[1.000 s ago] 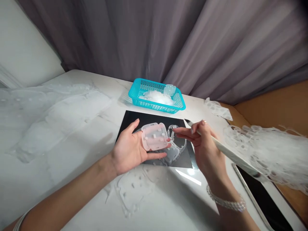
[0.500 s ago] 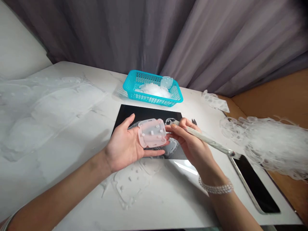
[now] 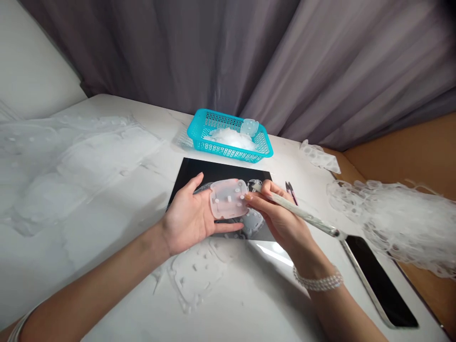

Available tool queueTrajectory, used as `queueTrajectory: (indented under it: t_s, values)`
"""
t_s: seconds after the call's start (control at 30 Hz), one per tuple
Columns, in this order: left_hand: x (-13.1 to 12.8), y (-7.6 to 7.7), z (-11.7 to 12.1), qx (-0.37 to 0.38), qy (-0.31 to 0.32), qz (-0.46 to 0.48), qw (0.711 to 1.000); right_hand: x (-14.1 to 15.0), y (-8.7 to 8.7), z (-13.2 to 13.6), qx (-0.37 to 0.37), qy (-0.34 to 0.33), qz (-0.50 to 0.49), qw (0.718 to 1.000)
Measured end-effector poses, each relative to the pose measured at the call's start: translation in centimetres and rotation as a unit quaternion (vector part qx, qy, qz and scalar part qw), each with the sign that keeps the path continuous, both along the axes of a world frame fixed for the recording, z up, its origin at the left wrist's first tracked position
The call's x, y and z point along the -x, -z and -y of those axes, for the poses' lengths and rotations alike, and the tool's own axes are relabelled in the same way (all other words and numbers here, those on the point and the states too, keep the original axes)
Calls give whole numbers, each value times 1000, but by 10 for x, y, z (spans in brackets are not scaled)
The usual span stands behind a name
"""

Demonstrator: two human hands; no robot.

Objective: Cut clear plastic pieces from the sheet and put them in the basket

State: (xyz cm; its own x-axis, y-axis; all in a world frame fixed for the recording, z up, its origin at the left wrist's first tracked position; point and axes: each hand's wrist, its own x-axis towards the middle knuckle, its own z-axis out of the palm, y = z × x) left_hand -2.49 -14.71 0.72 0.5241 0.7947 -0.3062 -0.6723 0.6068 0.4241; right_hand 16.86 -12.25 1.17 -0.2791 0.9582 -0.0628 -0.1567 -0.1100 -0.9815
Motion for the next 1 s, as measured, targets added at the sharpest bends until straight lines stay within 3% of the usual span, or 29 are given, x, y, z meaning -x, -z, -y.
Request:
queueTrajectory:
  t_s: [0.07,0.13,0.23,0.27,0.3,0.37,0.43,0.47,0.53,0.67,0.73,0.8,0.87,0.93,1.0]
  values:
    - [0,2,-2,4,-45,-44,998,-4,-5,-16,-50,37,26,998]
    - [-1,4,-2,-4,-100,-122,987,-6,-13,-46,-150,86,75,982]
    - [-2,8,1,-127,-113,-298,939,-6,-25,-105,-334,173,212,902]
    - [-2,10,3,-207,-82,-375,900,-4,-27,-122,-374,172,262,873]
    - [-3,13,6,-295,-40,-452,841,-2,-29,-136,-398,155,307,850]
    - [-4,22,12,-449,38,-582,676,2,-29,-147,-410,116,371,825]
    - [-6,32,15,-539,66,-657,523,2,-27,-135,-396,94,391,825]
    - [-7,37,15,-562,62,-679,469,0,-25,-122,-381,87,389,834]
    - [-11,45,9,-580,45,-706,404,-7,-22,-89,-333,65,364,867]
    - [-17,47,-14,-569,3,-739,361,-21,-7,-40,-167,-47,255,951]
    - [-16,48,-28,-542,-30,-753,372,-21,5,-35,-104,-110,208,966]
    - [-12,50,-41,-505,-73,-761,401,-17,15,-39,-118,-108,211,964]
    - [-3,53,-53,-471,-112,-763,428,-13,20,-49,-187,-41,260,946]
    - [8,55,-62,-453,-135,-765,437,-12,21,-58,-248,34,302,920]
    - [17,53,-66,-448,-150,-763,441,-15,19,-61,-273,54,310,909]
